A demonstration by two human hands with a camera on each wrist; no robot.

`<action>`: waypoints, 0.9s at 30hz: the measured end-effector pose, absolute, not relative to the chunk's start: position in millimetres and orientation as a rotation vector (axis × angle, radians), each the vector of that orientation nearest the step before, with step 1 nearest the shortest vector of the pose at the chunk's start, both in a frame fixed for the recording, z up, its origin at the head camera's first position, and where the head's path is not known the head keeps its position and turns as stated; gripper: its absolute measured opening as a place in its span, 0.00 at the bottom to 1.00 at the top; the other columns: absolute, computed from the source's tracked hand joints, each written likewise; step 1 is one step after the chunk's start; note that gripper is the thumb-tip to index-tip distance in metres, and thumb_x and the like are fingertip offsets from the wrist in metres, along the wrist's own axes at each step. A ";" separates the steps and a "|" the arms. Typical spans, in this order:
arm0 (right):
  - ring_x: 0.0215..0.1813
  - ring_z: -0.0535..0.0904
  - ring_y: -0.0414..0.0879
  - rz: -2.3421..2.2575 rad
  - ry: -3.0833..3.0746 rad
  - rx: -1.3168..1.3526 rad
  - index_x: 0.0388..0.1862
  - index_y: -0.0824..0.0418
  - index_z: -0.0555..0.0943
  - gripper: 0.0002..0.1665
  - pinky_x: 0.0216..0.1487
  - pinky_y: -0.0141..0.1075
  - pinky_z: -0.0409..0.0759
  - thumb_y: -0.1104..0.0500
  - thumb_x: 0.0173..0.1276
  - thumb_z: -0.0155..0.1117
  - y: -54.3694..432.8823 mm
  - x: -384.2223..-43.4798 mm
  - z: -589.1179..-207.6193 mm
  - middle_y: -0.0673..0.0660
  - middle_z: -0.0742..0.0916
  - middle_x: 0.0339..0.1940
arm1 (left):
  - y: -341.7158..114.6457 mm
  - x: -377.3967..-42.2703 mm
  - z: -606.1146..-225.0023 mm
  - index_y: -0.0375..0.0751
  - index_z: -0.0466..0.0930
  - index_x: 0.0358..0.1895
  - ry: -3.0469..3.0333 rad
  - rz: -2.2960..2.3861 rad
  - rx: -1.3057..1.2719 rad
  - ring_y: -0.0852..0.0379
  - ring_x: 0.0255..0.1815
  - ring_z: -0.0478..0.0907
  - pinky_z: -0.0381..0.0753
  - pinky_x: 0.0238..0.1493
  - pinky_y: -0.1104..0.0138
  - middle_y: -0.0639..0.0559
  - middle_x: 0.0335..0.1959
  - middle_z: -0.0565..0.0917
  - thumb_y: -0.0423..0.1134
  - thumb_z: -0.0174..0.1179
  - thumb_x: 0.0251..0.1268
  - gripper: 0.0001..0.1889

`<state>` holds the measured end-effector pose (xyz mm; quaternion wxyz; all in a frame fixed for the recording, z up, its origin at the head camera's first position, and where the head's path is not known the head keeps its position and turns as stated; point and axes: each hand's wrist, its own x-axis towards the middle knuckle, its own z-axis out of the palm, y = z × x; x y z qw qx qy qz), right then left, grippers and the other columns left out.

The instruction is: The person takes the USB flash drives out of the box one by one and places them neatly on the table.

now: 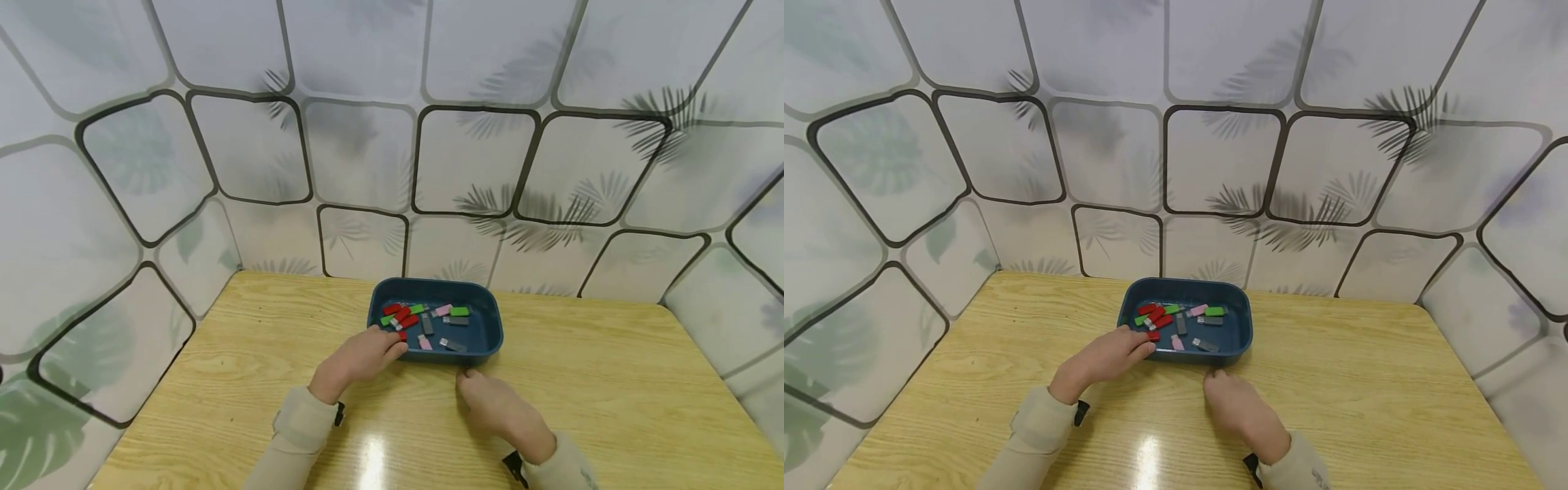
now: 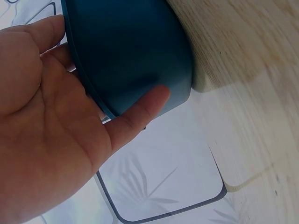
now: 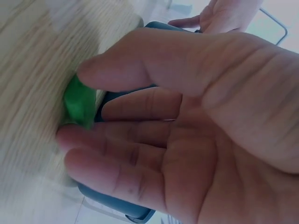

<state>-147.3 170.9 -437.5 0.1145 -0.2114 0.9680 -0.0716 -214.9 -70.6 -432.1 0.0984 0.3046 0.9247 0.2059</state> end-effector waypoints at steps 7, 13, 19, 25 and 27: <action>0.34 0.77 0.50 -0.236 2.829 -0.595 0.40 0.70 0.78 0.13 0.38 0.51 0.80 0.72 0.56 0.69 168.6 -148.9 -434.6 0.60 0.80 0.35 | -71.8 -216.6 -432.6 0.43 0.83 0.46 2.746 0.599 0.903 0.50 0.46 0.77 0.76 0.51 0.56 0.53 0.38 0.84 0.47 0.46 0.81 0.17; 0.33 0.75 0.50 -0.284 2.837 -0.614 0.40 0.66 0.77 0.14 0.37 0.51 0.79 0.71 0.55 0.69 172.0 -146.6 -435.3 0.59 0.79 0.35 | -70.6 -217.7 -434.8 0.45 0.83 0.41 2.752 0.588 0.926 0.53 0.41 0.76 0.76 0.47 0.59 0.56 0.33 0.81 0.48 0.46 0.81 0.16; 0.28 0.70 0.44 -0.383 2.794 -0.723 0.45 0.62 0.77 0.18 0.29 0.41 0.74 0.63 0.56 0.71 175.4 -146.8 -427.1 0.55 0.76 0.39 | -70.5 -216.9 -433.5 0.46 0.81 0.37 2.768 0.564 0.919 0.52 0.41 0.76 0.76 0.48 0.59 0.57 0.30 0.79 0.48 0.48 0.80 0.16; 0.43 0.82 0.47 -0.668 2.700 -0.862 0.60 0.65 0.78 0.24 0.43 0.42 0.81 0.54 0.70 0.65 178.8 -158.2 -405.9 0.57 0.83 0.52 | -69.8 -212.3 -434.6 0.48 0.80 0.36 2.769 0.575 0.894 0.56 0.38 0.73 0.75 0.44 0.62 0.60 0.28 0.76 0.49 0.48 0.80 0.15; 0.43 0.83 0.46 -0.765 2.735 -0.842 0.58 0.64 0.79 0.20 0.42 0.39 0.81 0.56 0.72 0.63 178.0 -167.9 -399.6 0.56 0.86 0.49 | -70.6 -212.3 -433.2 0.48 0.80 0.36 2.774 0.582 0.897 0.56 0.37 0.72 0.74 0.43 0.62 0.60 0.27 0.76 0.49 0.48 0.80 0.16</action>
